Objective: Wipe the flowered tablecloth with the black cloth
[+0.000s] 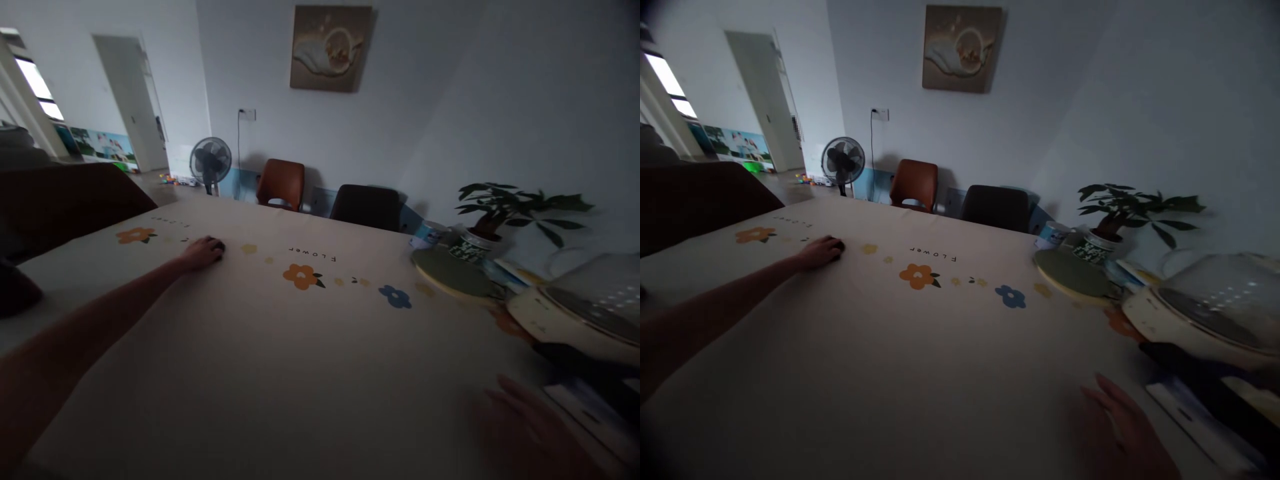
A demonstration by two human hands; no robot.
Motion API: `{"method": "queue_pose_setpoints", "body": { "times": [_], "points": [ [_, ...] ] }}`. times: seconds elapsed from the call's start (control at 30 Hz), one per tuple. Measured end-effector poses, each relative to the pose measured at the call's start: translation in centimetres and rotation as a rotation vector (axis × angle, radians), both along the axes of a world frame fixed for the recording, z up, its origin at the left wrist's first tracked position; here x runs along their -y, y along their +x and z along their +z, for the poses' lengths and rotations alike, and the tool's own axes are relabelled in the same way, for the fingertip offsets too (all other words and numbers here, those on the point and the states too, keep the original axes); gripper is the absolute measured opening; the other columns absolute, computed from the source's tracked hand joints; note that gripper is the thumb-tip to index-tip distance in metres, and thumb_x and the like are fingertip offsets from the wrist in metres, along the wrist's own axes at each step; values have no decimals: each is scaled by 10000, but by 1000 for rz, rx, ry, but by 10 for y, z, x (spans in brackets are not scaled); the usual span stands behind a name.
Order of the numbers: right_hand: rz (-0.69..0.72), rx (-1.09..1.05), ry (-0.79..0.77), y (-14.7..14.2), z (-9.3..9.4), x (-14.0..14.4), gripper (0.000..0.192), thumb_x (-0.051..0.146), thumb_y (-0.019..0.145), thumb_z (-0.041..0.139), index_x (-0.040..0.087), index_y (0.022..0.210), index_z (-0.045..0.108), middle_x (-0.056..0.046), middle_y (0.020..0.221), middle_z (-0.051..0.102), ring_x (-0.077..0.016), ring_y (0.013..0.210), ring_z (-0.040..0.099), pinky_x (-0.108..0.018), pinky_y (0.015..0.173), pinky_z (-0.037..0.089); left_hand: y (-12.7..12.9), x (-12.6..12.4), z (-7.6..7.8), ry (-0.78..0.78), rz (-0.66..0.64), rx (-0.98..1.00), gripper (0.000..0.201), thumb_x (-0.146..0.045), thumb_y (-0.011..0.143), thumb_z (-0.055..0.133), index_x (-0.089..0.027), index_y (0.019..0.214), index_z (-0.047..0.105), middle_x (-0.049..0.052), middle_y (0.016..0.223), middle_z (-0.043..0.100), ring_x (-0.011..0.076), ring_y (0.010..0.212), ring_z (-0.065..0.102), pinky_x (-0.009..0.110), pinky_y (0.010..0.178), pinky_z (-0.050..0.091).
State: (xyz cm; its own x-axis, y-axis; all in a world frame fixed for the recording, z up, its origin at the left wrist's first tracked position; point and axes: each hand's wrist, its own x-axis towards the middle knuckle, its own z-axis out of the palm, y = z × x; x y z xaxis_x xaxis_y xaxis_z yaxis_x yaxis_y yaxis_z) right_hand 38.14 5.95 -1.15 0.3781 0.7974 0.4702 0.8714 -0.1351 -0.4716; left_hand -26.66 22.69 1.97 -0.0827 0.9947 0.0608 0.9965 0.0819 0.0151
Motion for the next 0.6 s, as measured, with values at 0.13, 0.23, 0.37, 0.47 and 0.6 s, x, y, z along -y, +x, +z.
{"method": "queue_pose_setpoints", "body": {
  "times": [0.13, 0.23, 0.37, 0.47, 0.6],
  "points": [
    [79, -185, -36, -15, 15, 7, 408, 647, 646, 448, 338, 782, 677, -76, 1243, 693, -356, 1207, 617, -545, 1022, 505, 104, 12, -6, -11, -179, 69, 505, -318, 960, 366, -173, 1435, 460, 149, 1508, 397, 257, 1328, 462, 372, 1135, 349],
    [101, -230, -47, -23, 24, 11, 462, 647, 637, 432, 291, 807, 673, -109, 1270, 676, -366, 1225, 603, -554, 1033, 485, 185, 37, -7, -22, -346, 99, 567, -355, 944, 419, -154, 1474, 421, 175, 1545, 338, 304, 1397, 378, 410, 1184, 286],
    [138, -234, -62, -28, 29, 14, 486, 633, 666, 407, 261, 827, 675, -127, 1281, 668, -353, 1217, 606, -523, 1007, 491, 289, 81, -3, -48, -582, 126, 574, -450, 939, 468, -177, 1444, 468, 173, 1552, 329, 335, 1426, 329, 441, 1197, 266],
    [152, -244, -54, -29, 28, 14, 458, 610, 688, 424, 256, 844, 669, -125, 1284, 663, -331, 1181, 627, -472, 921, 533, 353, 109, -3, -61, -759, 167, 616, -545, 940, 463, -232, 1470, 436, 168, 1573, 297, 347, 1450, 296, 467, 1202, 248],
    [156, -253, -73, -25, 28, 14, 444, 602, 670, 441, 253, 831, 662, -123, 1272, 666, -324, 1175, 625, -439, 883, 542, 398, 128, -4, -43, -953, 253, 589, -538, 959, 439, -232, 1462, 440, 193, 1578, 269, 368, 1474, 241, 582, 1204, 171]
  ]
}}
